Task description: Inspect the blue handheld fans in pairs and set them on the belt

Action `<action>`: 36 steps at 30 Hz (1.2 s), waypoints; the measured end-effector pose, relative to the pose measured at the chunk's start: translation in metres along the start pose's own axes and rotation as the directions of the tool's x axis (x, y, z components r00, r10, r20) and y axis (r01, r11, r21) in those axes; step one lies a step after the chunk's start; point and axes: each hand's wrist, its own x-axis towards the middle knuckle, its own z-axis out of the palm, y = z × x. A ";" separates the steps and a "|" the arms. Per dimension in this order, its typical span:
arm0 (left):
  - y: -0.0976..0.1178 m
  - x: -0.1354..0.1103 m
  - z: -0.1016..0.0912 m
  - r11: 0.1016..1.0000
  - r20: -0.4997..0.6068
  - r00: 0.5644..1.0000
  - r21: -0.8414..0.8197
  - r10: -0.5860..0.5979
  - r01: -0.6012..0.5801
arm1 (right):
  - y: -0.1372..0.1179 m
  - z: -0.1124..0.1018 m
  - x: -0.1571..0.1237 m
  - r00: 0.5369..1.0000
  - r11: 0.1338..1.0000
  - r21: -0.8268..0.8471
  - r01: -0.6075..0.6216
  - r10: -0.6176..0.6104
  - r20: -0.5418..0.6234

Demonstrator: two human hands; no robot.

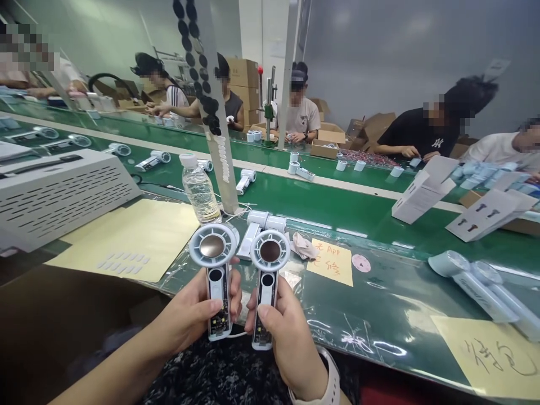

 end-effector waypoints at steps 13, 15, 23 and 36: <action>-0.006 0.004 -0.004 0.997 -0.223 0.973 -0.071 -0.058 0.043 | -0.001 -0.001 0.001 0.999 1.000 0.000 -0.016 0.016 -0.042; -0.007 0.003 -0.005 0.995 -0.199 0.977 -0.079 -0.070 0.056 | -0.002 -0.001 0.000 0.999 1.000 0.001 -0.029 0.029 -0.030; -0.005 0.001 -0.010 0.993 -0.118 0.992 0.112 -0.033 0.046 | -0.006 0.000 0.000 1.000 1.000 -0.011 -0.018 0.018 -0.008; 0.006 0.002 -0.002 0.999 -0.154 0.987 0.017 -0.041 0.044 | -0.008 0.004 0.003 0.999 0.998 0.042 -0.040 0.039 0.011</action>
